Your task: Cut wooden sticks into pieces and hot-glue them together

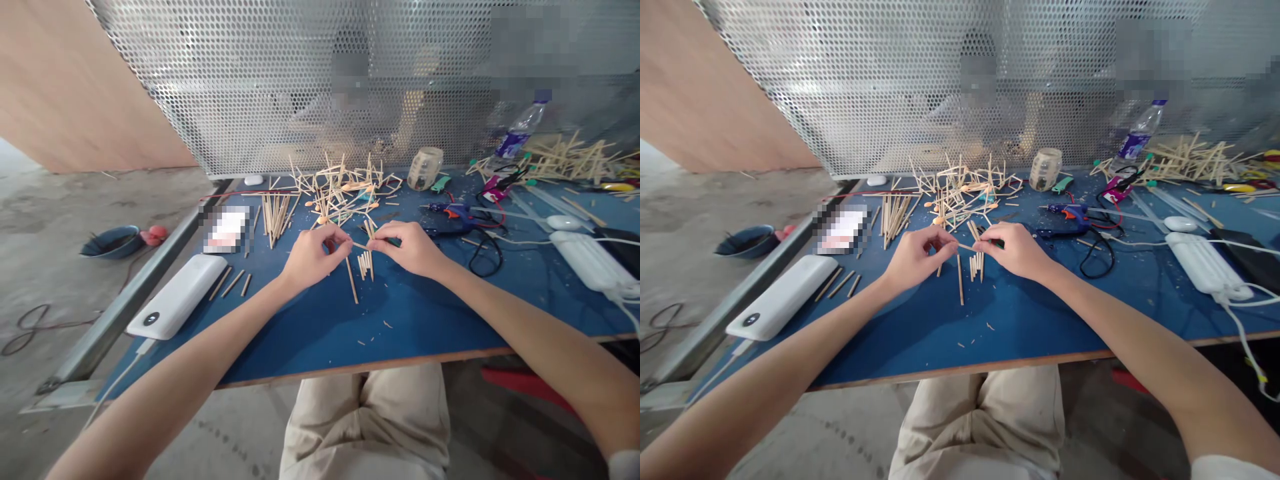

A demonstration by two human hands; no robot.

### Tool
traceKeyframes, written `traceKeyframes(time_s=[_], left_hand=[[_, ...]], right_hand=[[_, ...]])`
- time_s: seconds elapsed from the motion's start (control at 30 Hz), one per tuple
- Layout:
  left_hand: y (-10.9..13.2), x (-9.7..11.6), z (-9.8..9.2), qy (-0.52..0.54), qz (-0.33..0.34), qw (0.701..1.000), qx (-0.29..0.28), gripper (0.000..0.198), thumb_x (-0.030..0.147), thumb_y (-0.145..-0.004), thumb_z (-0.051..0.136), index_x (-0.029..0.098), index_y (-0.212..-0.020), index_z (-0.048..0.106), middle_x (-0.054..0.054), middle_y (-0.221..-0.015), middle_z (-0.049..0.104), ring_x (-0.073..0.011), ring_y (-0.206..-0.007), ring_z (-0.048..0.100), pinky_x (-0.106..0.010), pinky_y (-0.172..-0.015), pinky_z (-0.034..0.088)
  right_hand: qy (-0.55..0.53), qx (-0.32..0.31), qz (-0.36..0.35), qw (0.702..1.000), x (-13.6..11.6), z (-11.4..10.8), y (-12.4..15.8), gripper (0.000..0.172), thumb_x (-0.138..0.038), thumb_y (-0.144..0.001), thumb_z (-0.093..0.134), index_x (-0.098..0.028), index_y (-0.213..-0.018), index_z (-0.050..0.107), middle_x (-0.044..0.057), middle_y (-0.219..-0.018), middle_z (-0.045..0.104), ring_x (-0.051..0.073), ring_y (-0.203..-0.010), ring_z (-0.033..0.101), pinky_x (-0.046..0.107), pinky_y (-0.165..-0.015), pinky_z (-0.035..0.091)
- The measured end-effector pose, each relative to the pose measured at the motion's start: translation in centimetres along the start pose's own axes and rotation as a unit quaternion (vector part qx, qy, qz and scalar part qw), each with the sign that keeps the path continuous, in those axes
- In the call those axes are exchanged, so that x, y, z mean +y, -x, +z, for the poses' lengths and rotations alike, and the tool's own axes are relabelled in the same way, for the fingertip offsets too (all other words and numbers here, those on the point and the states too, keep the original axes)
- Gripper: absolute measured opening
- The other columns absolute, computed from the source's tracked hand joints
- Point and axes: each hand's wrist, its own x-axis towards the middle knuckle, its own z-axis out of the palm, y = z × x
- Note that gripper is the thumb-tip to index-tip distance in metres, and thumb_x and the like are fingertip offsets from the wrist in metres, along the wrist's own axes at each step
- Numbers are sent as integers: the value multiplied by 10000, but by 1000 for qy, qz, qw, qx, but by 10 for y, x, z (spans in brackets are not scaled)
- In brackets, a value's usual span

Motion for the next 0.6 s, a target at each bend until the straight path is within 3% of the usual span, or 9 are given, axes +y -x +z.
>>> traceKeyframes(time_s=[0.23, 0.37, 0.6], left_hand=[[-1, 1, -2, 129, -27, 991, 6, 140, 298, -917, 602, 172, -937, 659, -45, -868, 758, -112, -716, 658, -243, -610, 471], [0, -1, -2, 69, -13, 997, -10, 146, 305, -894, 617, 176, -896, 684, -36, -835, 740, -109, -673, 631, -246, -603, 470], [2, 4, -4, -34, 36, 998, -42, 192, 363, -909, 605, 201, -920, 708, 7, -779, 710, -107, -641, 602, -256, -622, 459]], right_hand=[[-50, 31, 50, 997, -4, 5, 1, 277, -447, -926, 629, -204, -847, 737, 36, -860, 729, 182, -774, 624, 334, -703, 435], [-47, 46, 55, 996, -4, 4, 1, 299, -455, -940, 604, -199, -846, 727, 38, -844, 714, 177, -762, 603, 327, -672, 409], [-54, 11, 36, 998, -6, 2, 1, 299, -448, -945, 592, -199, -833, 714, 36, -865, 720, 182, -788, 615, 328, -717, 418]])
